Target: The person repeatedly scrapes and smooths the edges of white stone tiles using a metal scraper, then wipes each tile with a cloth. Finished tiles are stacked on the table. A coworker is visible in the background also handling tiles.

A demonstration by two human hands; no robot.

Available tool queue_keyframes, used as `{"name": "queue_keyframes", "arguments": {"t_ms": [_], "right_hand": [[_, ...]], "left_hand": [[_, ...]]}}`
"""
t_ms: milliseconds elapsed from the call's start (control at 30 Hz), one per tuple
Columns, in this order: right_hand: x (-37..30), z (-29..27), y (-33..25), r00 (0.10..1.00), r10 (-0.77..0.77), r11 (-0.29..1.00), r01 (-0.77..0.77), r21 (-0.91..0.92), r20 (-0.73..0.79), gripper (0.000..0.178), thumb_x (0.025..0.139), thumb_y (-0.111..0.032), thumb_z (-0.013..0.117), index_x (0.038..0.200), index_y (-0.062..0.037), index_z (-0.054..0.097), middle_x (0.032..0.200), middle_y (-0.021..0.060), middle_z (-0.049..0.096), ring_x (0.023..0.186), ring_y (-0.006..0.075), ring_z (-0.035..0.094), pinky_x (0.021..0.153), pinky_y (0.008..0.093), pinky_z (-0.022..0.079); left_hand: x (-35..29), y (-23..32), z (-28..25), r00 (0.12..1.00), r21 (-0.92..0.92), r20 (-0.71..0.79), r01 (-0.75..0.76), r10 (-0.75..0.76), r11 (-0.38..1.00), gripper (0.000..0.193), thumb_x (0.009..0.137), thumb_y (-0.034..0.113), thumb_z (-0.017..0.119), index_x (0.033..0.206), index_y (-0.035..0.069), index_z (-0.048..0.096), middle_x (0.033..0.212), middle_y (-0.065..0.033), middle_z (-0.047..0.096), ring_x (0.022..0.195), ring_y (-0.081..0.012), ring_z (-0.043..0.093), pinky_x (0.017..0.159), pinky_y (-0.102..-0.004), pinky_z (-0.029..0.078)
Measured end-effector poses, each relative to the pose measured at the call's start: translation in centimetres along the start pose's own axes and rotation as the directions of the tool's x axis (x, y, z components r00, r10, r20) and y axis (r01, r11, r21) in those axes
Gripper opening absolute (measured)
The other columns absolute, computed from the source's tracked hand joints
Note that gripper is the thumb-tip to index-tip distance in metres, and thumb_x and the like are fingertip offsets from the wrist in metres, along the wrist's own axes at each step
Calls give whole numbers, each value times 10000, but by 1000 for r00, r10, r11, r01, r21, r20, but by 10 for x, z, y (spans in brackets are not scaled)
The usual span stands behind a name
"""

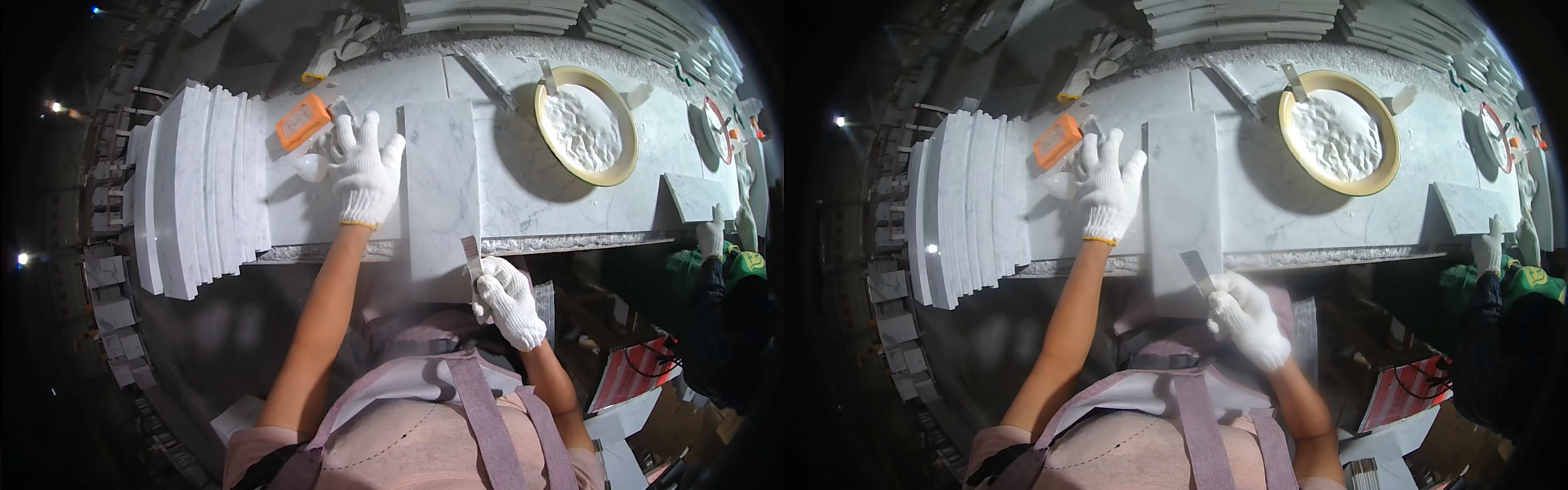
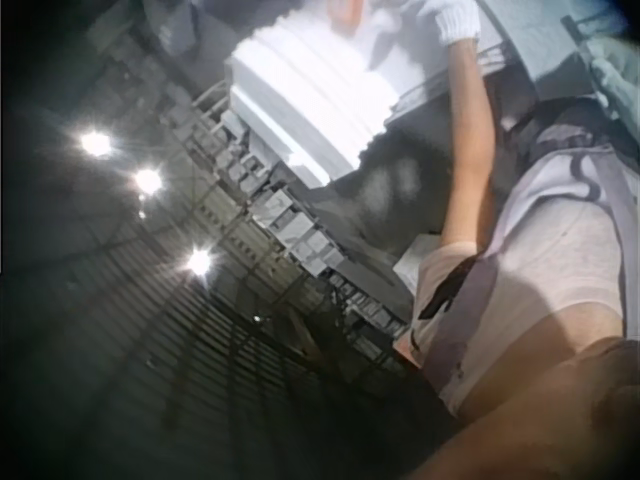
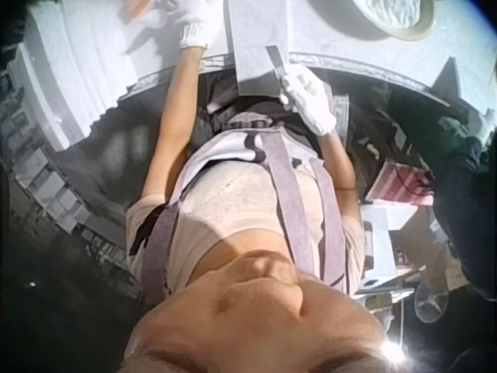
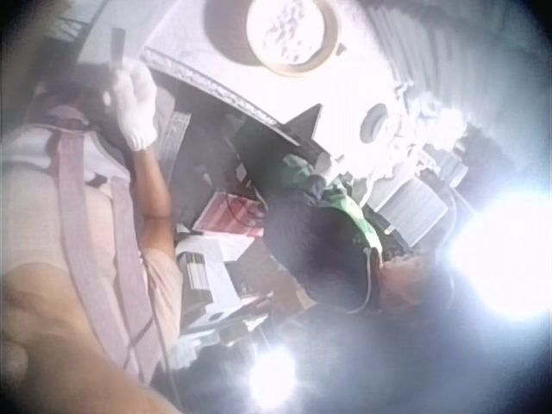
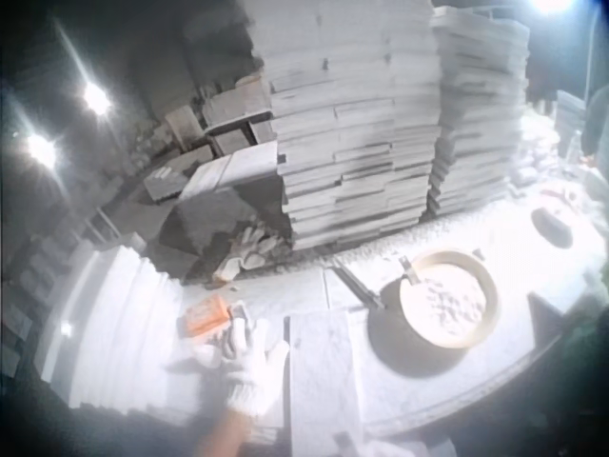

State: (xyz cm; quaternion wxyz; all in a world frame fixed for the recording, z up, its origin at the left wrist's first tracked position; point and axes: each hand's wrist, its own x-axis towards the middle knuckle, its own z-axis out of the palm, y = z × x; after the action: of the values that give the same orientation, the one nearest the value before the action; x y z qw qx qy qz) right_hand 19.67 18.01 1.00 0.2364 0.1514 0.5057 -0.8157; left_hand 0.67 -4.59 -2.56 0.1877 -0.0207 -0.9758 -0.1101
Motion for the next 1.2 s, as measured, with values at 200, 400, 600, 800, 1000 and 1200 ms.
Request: {"name": "queue_keyframes", "arguments": {"t_ms": [200, 400, 600, 800, 1000, 1200], "right_hand": [[5, -1, -3, 998, 63, 998, -63, -2, 12, 332, 1034, -335, 671, 1174, -35, 648, 708, 0, 624, 547, 58, 552, 498, 198, 413], [12, 0, -7, 997, 76, 997, -76, -1, 10, 307, 1036, -315, 664, 1170, -39, 647, 731, 2, 612, 586, 58, 568, 517, 203, 439], [15, 0, -11, 996, 87, 996, -87, -7, 26, 286, 1040, -292, 652, 1170, -37, 648, 726, 7, 618, 592, 64, 580, 524, 206, 457], [17, 1, -16, 993, 119, 993, -119, -28, 21, 290, 1037, -288, 657, 1166, -29, 645, 718, 13, 630, 592, 67, 590, 511, 203, 456], [20, -1, -19, 989, 140, 990, -139, -23, 47, 276, 1038, -271, 663, 1174, -31, 643, 780, 6, 636, 625, 64, 605, 537, 203, 486], [22, -6, -19, 983, 173, 984, -170, -46, 58, 253, 1042, -222, 661, 1204, -30, 637, 867, 7, 643, 690, 64, 624, 577, 209, 515]], "left_hand": [[11, -13, 18, 995, 109, 89, 40, -50, 993, 432, 991, 424, 638, 1328, 154, 621, 1529, -166, 471, 1421, -440, 407, 1209, -609, 298], [16, -17, 28, 1000, 119, -21, 20, -18, 993, 366, 993, 389, 621, 1293, 185, 659, 1346, -106, 640, 1314, -354, 508, 1161, -547, 348], [29, -18, 23, 998, 154, 41, 39, -46, 987, 324, 968, 335, 626, 1251, 191, 691, 1094, -77, 738, 1084, -323, 650, 1018, -496, 473], [35, -16, 16, 1000, 134, 24, 8, -12, 991, 291, 976, 268, 613, 1242, 191, 702, 1005, -89, 731, 993, -326, 668, 931, -495, 503], [29, -5, 0, 998, -10, -26, 62, -62, 998, 282, 977, 191, 617, 1246, 175, 703, 966, -127, 715, 971, -334, 671, 883, -493, 509], [21, -7, -3, 991, -236, 94, 117, -97, 965, 280, 969, 99, 588, 1208, 92, 733, 1130, -157, 692, 1063, -334, 661, 997, -455, 503]]}}
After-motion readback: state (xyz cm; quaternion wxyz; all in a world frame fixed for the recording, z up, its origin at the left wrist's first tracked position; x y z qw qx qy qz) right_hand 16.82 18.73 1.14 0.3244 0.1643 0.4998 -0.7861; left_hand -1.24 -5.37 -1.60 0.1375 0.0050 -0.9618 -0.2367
